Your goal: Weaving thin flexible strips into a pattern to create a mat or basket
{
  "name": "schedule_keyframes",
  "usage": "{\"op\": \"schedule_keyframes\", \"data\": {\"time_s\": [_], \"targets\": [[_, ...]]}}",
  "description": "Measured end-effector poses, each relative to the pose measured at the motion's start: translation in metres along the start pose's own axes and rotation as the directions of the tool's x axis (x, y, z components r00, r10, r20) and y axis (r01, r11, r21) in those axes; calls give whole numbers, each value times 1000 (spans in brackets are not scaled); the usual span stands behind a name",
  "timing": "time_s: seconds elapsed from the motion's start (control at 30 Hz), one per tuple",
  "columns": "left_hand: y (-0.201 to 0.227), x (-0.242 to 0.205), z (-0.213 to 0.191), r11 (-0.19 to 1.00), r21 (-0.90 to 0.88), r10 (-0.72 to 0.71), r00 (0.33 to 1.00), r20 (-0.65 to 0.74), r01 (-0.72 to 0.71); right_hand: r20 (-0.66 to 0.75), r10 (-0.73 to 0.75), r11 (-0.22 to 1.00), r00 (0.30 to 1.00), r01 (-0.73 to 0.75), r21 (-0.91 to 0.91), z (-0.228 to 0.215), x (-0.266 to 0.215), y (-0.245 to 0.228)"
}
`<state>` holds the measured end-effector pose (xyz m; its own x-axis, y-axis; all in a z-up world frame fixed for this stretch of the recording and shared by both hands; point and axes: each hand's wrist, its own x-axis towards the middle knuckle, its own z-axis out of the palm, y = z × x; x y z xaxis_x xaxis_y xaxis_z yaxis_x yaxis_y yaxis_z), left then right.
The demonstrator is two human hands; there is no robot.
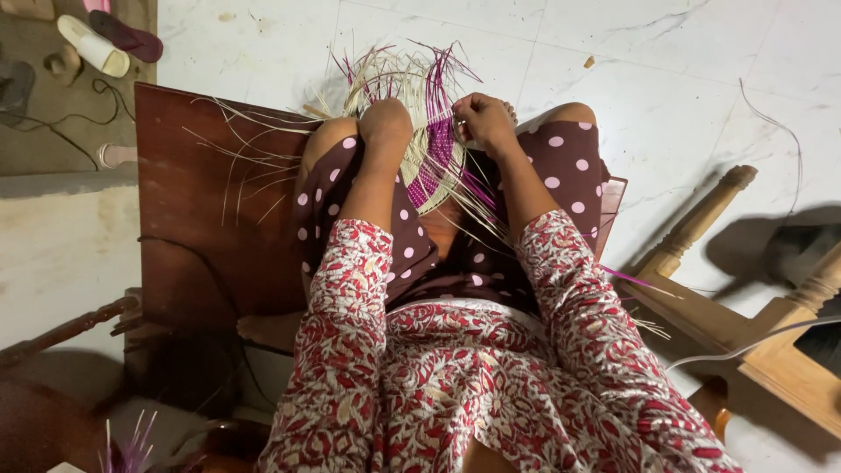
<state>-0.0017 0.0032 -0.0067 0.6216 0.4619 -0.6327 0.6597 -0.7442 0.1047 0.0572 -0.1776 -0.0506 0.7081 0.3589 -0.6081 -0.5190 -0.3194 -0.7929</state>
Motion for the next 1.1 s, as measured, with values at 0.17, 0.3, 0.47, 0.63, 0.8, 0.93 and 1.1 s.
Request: {"op": "schedule_keyframes", "data": {"time_s": [0.17,0.3,0.47,0.63,0.8,0.93,1.1], "targets": [[9,-6,-5,974,218,67,998,-7,-64,-12,-110,923,994,97,-372,-2,2,-1],[12,-33,-37,938,329,113,993,18,-113,-28,-148,852,989,113,-512,-3,-2,-12],[-12,-15,-68,857,485,12,947,322,-176,-43,-6,895,999,-14,-446,3,-18,-25],[-70,8,-102,962,273,-78,970,231,12,-75,72,908,995,-97,-408,4,-18,-30],[-124,-29,-142,929,312,-333,819,467,200,-43,110,934,993,-118,-338,2,-14,-16],[-166,-79,-121,951,298,4,968,253,-81,-27,-169,878,985,138,-458,-2,-2,13],[-121,-164,-133,979,-68,-183,976,118,192,-26,-175,912,984,152,-381,-3,-8,9]]}}
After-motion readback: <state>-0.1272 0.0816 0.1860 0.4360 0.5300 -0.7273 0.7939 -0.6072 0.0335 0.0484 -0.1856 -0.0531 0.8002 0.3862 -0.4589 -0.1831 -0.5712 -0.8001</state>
